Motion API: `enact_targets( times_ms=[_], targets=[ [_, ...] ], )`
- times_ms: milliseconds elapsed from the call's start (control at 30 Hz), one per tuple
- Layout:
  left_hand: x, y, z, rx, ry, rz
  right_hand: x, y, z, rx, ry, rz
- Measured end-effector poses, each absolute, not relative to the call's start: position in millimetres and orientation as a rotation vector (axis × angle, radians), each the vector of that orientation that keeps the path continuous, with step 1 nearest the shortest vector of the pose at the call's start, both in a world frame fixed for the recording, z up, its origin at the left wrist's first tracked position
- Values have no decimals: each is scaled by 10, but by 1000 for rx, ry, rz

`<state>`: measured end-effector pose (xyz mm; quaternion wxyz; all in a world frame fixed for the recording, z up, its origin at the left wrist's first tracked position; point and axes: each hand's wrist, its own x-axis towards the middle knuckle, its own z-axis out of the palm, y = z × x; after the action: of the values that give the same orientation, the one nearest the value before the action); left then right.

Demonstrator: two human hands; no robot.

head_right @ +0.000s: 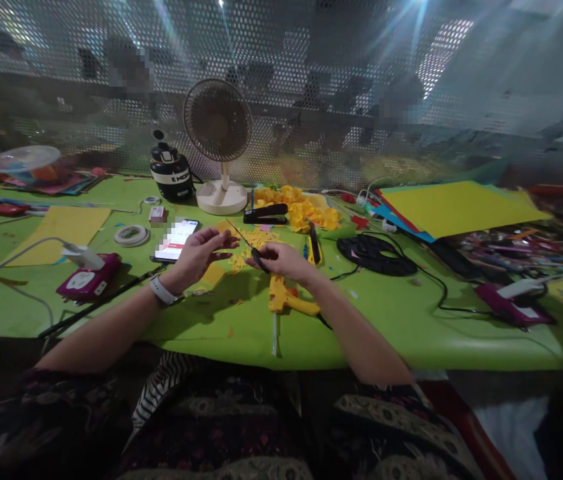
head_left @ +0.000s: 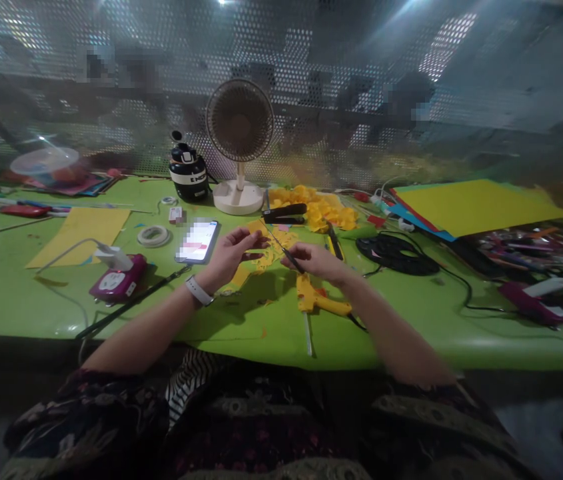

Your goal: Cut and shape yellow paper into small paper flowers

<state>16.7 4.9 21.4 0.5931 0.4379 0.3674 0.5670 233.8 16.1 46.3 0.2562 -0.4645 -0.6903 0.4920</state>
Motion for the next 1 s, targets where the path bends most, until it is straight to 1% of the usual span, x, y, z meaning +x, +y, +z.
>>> enact_targets(
  times_ms=[233, 467, 1000],
  targets=[
    [168, 30, 241, 1064, 889, 1272, 2296, 113, 485, -1284, -1922, 1303],
    [160, 42, 243, 1036, 894, 1267, 2292, 101, 517, -1268, -1930, 1347],
    [161, 51, 208, 1035, 838, 1237, 2290, 112, 505, -1246, -2005, 1332]
  ],
)
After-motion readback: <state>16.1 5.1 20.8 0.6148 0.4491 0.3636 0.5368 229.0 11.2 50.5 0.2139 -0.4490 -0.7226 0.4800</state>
